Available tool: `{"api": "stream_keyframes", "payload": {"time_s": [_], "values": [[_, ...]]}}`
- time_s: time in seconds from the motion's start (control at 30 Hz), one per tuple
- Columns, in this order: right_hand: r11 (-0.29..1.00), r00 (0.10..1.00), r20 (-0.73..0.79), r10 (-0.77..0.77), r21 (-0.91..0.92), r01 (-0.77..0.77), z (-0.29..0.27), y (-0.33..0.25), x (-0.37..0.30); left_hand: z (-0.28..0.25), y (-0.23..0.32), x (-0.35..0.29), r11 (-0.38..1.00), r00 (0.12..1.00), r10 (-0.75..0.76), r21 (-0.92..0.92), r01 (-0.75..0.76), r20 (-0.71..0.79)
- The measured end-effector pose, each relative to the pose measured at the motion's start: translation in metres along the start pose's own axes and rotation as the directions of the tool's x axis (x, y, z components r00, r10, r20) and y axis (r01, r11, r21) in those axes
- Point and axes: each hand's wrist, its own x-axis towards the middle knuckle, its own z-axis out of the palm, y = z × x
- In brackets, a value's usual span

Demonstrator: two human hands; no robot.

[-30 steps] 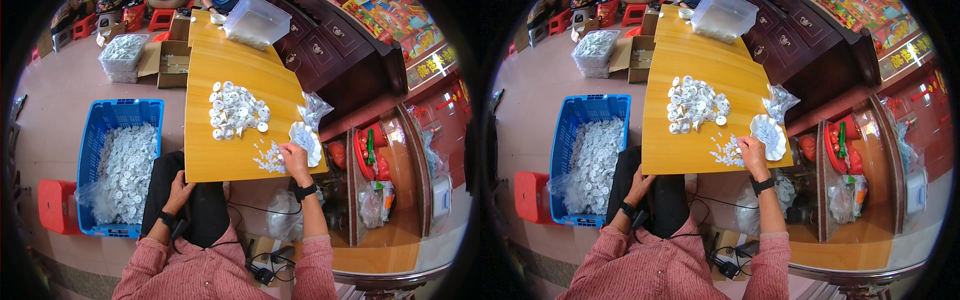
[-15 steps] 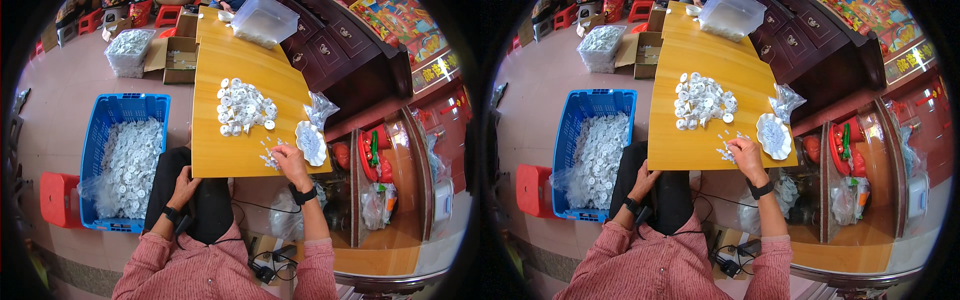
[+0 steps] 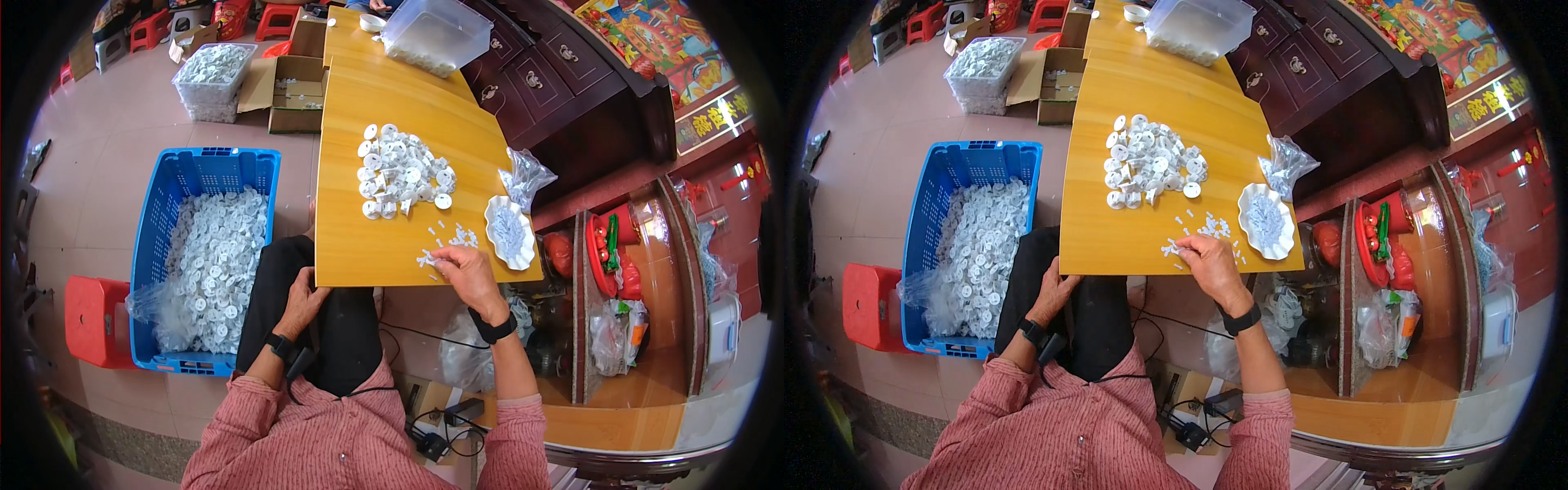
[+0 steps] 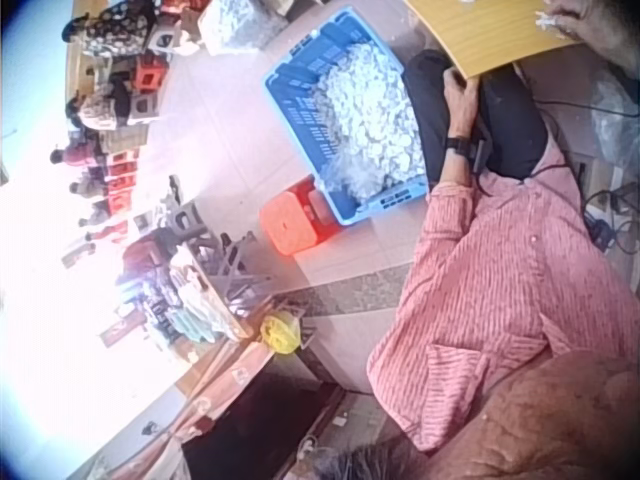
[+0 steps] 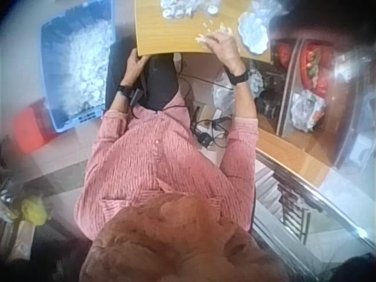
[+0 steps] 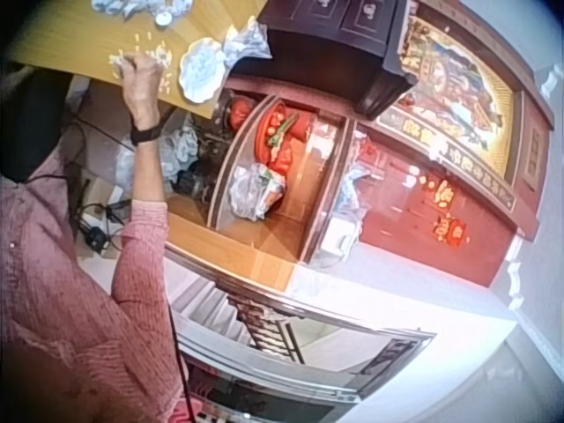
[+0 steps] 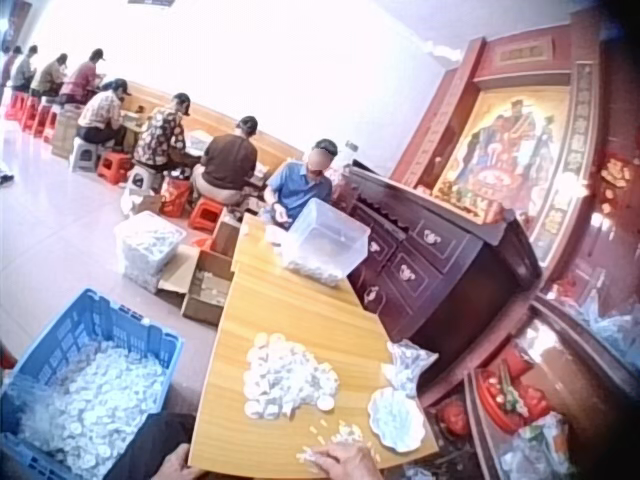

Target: The recorder is assembling small plastic and metal components at a table.

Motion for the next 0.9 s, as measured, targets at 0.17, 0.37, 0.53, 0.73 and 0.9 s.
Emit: {"api": "stream_keyframes", "payload": {"time_s": [0.17, 0.37, 0.53, 0.73, 0.9], "values": [[0.996, 0.998, 0.014, -0.062, -0.061, 0.063, 0.000, -0.005, -0.004, -0.001, 0.007, 0.000, 1.000, 1.000, 0.012, 0.017, -0.013, 0.011], [0.990, 0.994, -0.016, -0.104, -0.101, 0.102, -0.005, 0.002, -0.009, -0.002, 0.006, -0.001, 1.000, 1.000, -0.001, 0.014, 0.001, 0.004], [0.999, 0.998, -0.052, -0.022, -0.040, 0.020, -0.008, 0.010, -0.015, -0.002, 0.007, -0.002, 0.999, 0.998, -0.046, -0.005, 0.046, 0.041], [0.998, 0.995, -0.075, 0.060, -0.020, -0.062, -0.011, 0.012, -0.022, -0.001, 0.007, -0.002, 1.000, 1.000, -0.003, -0.016, 0.003, 0.020], [0.998, 0.998, -0.067, 0.007, -0.068, -0.011, -0.012, 0.012, -0.026, -0.001, 0.007, -0.001, 0.999, 0.998, -0.043, -0.024, 0.044, 0.034]]}}
